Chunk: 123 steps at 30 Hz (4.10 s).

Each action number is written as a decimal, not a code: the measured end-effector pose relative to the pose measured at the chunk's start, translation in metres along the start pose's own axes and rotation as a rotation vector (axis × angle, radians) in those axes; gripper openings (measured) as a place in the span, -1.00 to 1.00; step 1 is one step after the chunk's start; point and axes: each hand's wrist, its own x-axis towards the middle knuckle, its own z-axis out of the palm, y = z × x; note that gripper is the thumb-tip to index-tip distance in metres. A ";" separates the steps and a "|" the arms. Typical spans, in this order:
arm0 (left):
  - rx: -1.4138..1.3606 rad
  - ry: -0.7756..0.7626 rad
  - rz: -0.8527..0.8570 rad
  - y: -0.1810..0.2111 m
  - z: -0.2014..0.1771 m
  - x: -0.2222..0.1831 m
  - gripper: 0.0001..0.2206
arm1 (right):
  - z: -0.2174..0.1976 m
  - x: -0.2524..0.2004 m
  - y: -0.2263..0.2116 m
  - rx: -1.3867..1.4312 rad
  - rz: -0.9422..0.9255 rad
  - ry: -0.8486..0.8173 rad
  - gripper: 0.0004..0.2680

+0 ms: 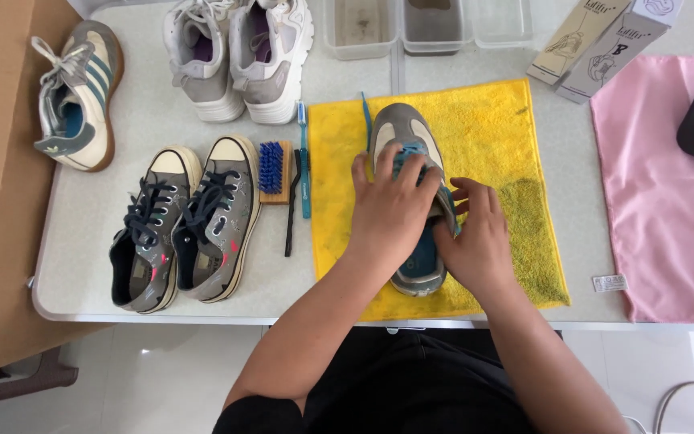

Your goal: Organizing shoe cleaning supplies on a workbench and lacing a sneaker.

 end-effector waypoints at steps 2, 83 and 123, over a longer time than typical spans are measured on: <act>0.042 -0.058 0.001 -0.007 0.002 0.007 -0.82 | -0.001 0.003 -0.010 0.178 -0.030 0.046 -0.58; -0.186 -0.445 -0.039 -0.010 -0.009 -0.004 -0.80 | -0.001 0.013 0.048 0.237 -0.214 0.295 -0.87; -1.109 -0.051 -0.256 -0.065 0.016 -0.017 -0.83 | -0.001 0.037 -0.003 0.007 -0.606 0.110 -0.87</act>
